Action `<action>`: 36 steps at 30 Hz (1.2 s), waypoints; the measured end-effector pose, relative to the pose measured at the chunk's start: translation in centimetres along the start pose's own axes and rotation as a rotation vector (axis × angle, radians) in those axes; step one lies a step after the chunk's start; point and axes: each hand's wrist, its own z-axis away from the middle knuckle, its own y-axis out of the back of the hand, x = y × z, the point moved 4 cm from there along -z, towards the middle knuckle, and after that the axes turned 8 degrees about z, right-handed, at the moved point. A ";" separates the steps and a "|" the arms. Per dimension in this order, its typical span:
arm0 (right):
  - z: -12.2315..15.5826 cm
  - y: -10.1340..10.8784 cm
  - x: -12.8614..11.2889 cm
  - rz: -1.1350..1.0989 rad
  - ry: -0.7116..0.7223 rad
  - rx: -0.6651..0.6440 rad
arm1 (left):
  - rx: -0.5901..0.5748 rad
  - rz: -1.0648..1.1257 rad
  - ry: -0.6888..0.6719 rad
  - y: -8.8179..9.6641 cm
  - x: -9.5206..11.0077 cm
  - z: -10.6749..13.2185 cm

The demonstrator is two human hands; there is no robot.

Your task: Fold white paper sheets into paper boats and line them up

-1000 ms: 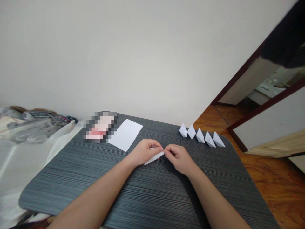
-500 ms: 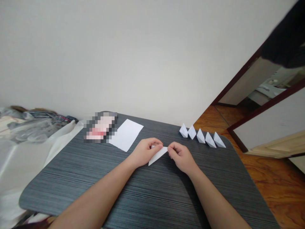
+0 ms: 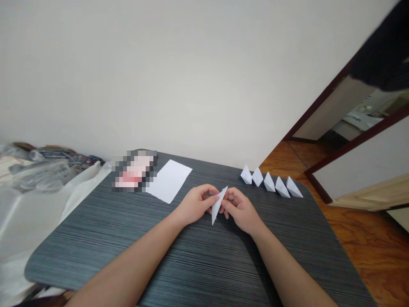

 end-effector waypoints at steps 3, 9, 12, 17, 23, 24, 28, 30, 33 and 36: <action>-0.1 0.1 0.0 -0.010 0.015 0.009 | -0.013 -0.066 -0.017 -0.1 0.3 0.2; -0.1 0.1 0.2 0.003 0.002 0.020 | -0.042 -0.190 -0.013 -0.2 0.5 0.6; -0.1 0.0 0.3 0.015 -0.007 0.022 | -0.032 -0.186 -0.010 -0.3 0.5 0.6; -0.1 0.2 0.5 0.057 -0.016 0.053 | -0.031 -0.157 -0.026 -0.3 0.7 0.5; 0.1 1.0 0.2 0.259 0.037 0.126 | 0.000 -0.170 -0.032 0.4 0.3 0.2; 0.1 1.0 0.1 0.283 0.043 0.117 | -0.001 -0.163 -0.042 0.3 0.3 0.2; 0.1 0.8 0.0 0.342 0.056 0.092 | -0.041 -0.125 -0.095 -0.2 0.3 0.3; 0.0 0.6 -0.1 0.380 0.068 0.080 | -0.049 -0.150 -0.111 -0.4 0.3 0.3; 0.0 0.3 -0.3 0.419 0.079 0.058 | -0.042 -0.221 -0.133 -0.4 0.4 0.5; 0.1 0.2 -0.4 0.411 0.058 0.050 | -0.037 -0.246 -0.137 -0.3 0.4 0.5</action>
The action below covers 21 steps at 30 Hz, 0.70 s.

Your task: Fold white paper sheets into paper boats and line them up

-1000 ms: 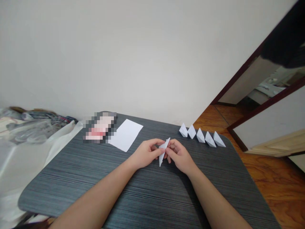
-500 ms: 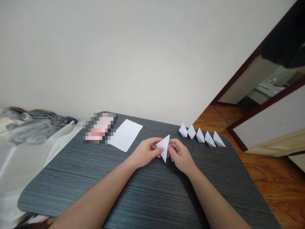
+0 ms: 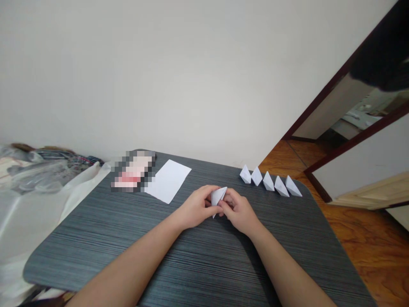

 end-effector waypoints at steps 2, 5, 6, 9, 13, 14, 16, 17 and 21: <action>0.1 0.0 -0.1 0.004 -0.011 0.000 | 0.006 -0.004 0.004 0.0 0.0 0.0; 0.0 0.1 -0.2 0.032 -0.007 0.009 | 0.018 0.002 0.004 0.0 0.1 0.0; 0.0 0.2 -0.2 0.043 -0.007 0.023 | 0.020 0.013 0.005 0.0 0.2 0.0; 0.0 0.6 0.0 0.063 -0.005 0.087 | 0.014 0.083 0.006 0.1 0.3 0.0; 0.0 0.9 0.4 0.068 0.037 0.132 | 0.032 0.176 0.007 0.4 0.3 -0.1; 0.1 0.9 0.5 0.068 0.049 0.137 | 0.049 0.192 0.015 0.5 0.2 -0.1; 0.2 1.0 0.8 0.068 0.075 0.146 | 0.086 0.244 0.037 0.8 0.0 -0.3; 0.2 1.0 0.8 0.068 0.091 0.152 | 0.096 0.281 0.054 0.8 -0.2 -0.3; 0.3 1.2 0.7 0.070 0.158 0.164 | 0.065 0.410 0.170 0.6 -0.8 -0.4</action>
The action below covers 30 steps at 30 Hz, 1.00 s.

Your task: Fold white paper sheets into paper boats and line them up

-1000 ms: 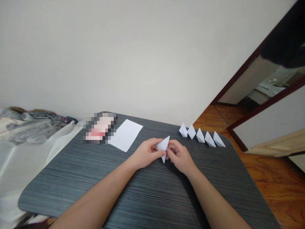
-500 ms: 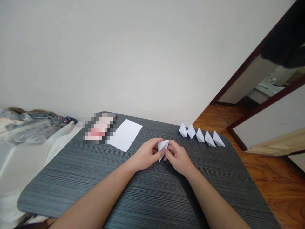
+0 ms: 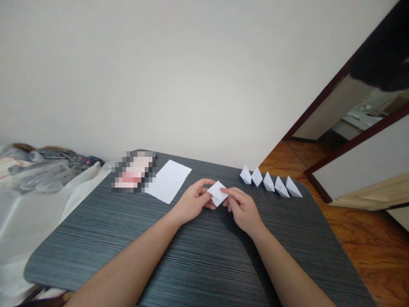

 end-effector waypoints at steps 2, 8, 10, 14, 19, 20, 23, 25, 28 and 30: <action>0.0 0.0 -0.1 0.009 0.029 0.003 | 0.001 0.048 0.047 0.1 -0.3 0.0; 0.0 0.0 -0.2 0.073 0.123 0.003 | -0.019 0.260 0.059 0.5 -0.6 0.1; 0.0 0.0 -0.3 0.106 0.147 -0.006 | -0.044 0.243 0.057 0.3 -0.6 0.0; -0.1 0.0 -0.2 0.107 0.101 0.018 | -0.066 0.114 0.054 0.1 -0.6 -0.1; -0.1 -0.3 0.4 -0.034 -0.092 0.007 | -0.090 0.133 0.062 0.0 -0.5 -0.1; -0.1 -0.4 0.4 -0.064 -0.121 -0.008 | -0.097 0.142 0.068 0.0 -0.5 -0.1; -0.1 -0.3 0.5 -0.168 -0.194 -0.016 | -0.112 0.155 0.070 -0.1 -0.5 0.0; -0.1 -0.3 0.7 -0.243 -0.233 -0.016 | -0.116 0.148 0.060 -0.1 -0.6 0.0; 0.0 -0.2 1.2 -0.302 -0.281 -0.030 | -0.117 0.117 0.052 -0.1 -0.6 0.0; 0.0 -0.2 1.4 -0.262 -0.301 -0.046 | -0.128 0.091 0.060 -0.1 -0.7 0.1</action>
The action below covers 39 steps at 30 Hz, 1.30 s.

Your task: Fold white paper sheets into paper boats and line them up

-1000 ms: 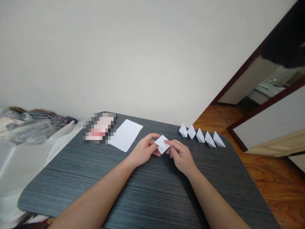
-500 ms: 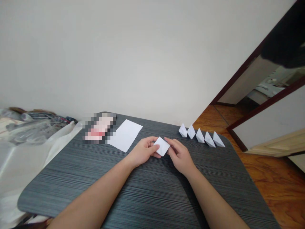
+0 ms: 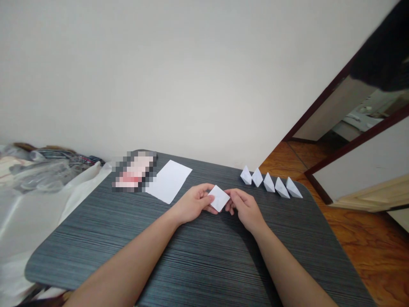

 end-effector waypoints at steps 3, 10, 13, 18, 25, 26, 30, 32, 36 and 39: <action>0.0 -0.1 0.1 0.094 -0.021 -0.013 | -0.010 -0.041 0.016 -0.1 0.0 0.0; 0.2 0.1 -0.4 0.217 0.013 0.069 | 0.046 -0.093 0.025 0.4 -0.4 -0.1; 0.4 0.1 -0.8 0.252 0.042 0.083 | 0.030 -0.151 0.056 0.3 -0.6 -0.1; 0.4 -0.3 -0.9 0.249 0.066 0.026 | 0.022 -0.236 0.068 0.1 -0.4 0.0; 0.4 -0.4 -1.0 0.234 0.039 0.000 | 0.024 -0.251 0.038 -0.2 -0.1 0.1; 0.4 -0.3 -1.1 0.221 0.032 0.014 | 0.033 -0.243 0.033 -0.1 -0.1 0.1; 0.3 -0.2 -1.0 0.170 0.018 0.036 | 0.012 -0.241 0.062 -0.2 -0.3 0.1; 0.2 -0.3 -1.0 0.170 0.034 0.039 | -0.011 -0.269 0.076 -0.3 -0.3 0.1; 0.1 -0.4 -1.2 0.155 0.076 0.042 | -0.046 -0.360 0.092 -0.4 -0.3 0.2; 0.2 -0.4 -1.5 0.166 0.090 0.047 | -0.070 -0.397 0.088 -0.6 -0.3 0.4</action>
